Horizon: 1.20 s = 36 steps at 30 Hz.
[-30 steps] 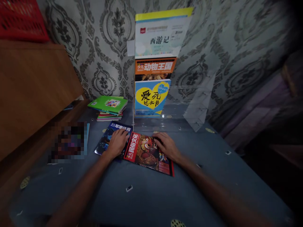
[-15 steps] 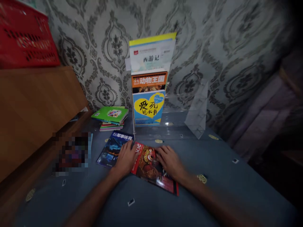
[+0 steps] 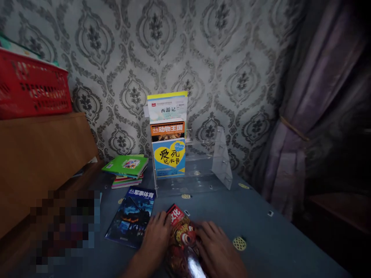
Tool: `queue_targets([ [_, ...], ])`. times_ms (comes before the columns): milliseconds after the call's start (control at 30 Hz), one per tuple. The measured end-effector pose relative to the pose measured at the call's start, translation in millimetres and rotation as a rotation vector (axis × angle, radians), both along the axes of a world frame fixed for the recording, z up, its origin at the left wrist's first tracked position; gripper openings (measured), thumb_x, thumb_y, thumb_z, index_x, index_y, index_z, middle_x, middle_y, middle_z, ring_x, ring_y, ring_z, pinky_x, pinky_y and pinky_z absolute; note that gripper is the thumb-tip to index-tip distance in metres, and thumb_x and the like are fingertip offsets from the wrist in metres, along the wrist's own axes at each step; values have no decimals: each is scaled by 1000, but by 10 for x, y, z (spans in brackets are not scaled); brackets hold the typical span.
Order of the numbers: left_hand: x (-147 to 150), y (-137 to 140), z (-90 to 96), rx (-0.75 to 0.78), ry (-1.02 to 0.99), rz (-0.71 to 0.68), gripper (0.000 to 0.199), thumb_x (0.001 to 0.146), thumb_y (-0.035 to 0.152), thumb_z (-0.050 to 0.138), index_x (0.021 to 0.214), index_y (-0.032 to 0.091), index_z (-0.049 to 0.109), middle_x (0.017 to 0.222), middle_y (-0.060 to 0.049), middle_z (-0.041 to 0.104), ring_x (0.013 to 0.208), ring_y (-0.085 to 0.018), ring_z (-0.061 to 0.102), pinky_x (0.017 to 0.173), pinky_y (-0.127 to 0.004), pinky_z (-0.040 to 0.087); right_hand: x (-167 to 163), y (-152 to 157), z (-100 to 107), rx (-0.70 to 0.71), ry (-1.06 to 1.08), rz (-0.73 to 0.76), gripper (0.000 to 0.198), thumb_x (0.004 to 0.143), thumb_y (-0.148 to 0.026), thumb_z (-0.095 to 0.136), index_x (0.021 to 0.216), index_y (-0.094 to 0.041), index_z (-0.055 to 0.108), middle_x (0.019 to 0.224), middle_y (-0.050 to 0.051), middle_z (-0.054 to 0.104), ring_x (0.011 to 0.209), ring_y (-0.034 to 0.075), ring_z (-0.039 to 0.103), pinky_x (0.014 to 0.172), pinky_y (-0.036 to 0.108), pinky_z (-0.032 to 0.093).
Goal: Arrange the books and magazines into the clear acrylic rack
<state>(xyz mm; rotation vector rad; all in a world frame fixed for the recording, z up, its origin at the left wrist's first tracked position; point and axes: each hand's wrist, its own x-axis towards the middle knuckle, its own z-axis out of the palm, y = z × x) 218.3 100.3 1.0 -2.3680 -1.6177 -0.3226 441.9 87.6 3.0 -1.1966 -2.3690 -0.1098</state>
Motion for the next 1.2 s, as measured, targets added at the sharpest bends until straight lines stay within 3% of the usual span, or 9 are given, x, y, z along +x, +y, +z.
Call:
queue_targets([
  [133, -30, 24, -140, 93, 9, -20, 43, 85, 2, 48, 122, 18, 63, 110, -8, 72, 100, -23, 69, 89, -38, 57, -332, 251, 146, -202, 10, 271, 54, 94, -15, 41, 147, -16, 46, 149, 13, 53, 138, 25, 48, 113, 44, 43],
  [233, -65, 22, -209, 161, -3, -59, 45, 83, 0, 47, 121, 16, 63, 111, -9, 73, 100, -23, 70, 90, -38, 58, -528, 410, 210, -331, -10, 361, 64, 89, -10, 39, 152, -17, 40, 152, 11, 50, 142, 22, 43, 121, 45, 33],
  [467, -91, 6, -289, 203, -16, -50, 41, 79, 2, 49, 115, 17, 63, 115, -8, 72, 106, -24, 70, 91, -39, 58, -558, 496, 340, -469, 12, 218, 61, 88, -20, 45, 148, -11, 45, 152, 16, 48, 144, 28, 41, 121, 55, 27],
  [700, -85, 9, -250, 257, -28, -35, 35, 83, 6, 54, 112, 23, 64, 109, -3, 74, 100, -21, 71, 86, -36, 57, -550, 487, 262, -468, 23, 170, 63, 89, -22, 45, 151, -16, 42, 154, 14, 45, 146, 27, 38, 122, 57, 22],
  [867, -50, -5, -239, 173, 1, 30, 36, 85, 6, 55, 114, 25, 66, 114, -3, 73, 103, -22, 70, 88, -38, 56, -532, 442, 300, -502, -15, 114, 61, 93, -30, 45, 151, -14, 42, 158, 15, 39, 148, 27, 32, 122, 55, 20],
  [1000, -42, -3, -225, 90, 5, 70, 39, 86, 6, 53, 117, 26, 66, 120, -5, 71, 109, -23, 68, 93, -39, 54, -415, 436, 320, -452, -8, 108, 62, 93, -40, 51, 149, -15, 45, 158, 17, 38, 148, 30, 33, 121, 57, 24],
  [1200, -25, -47, -7, -11, 31, 61, 39, 89, 6, 49, 119, 25, 64, 121, -5, 70, 108, -22, 66, 93, -37, 52, -184, 356, 294, -405, -32, 102, 60, 97, -42, 48, 151, -19, 42, 156, 14, 42, 145, 28, 39, 120, 57, 27],
])
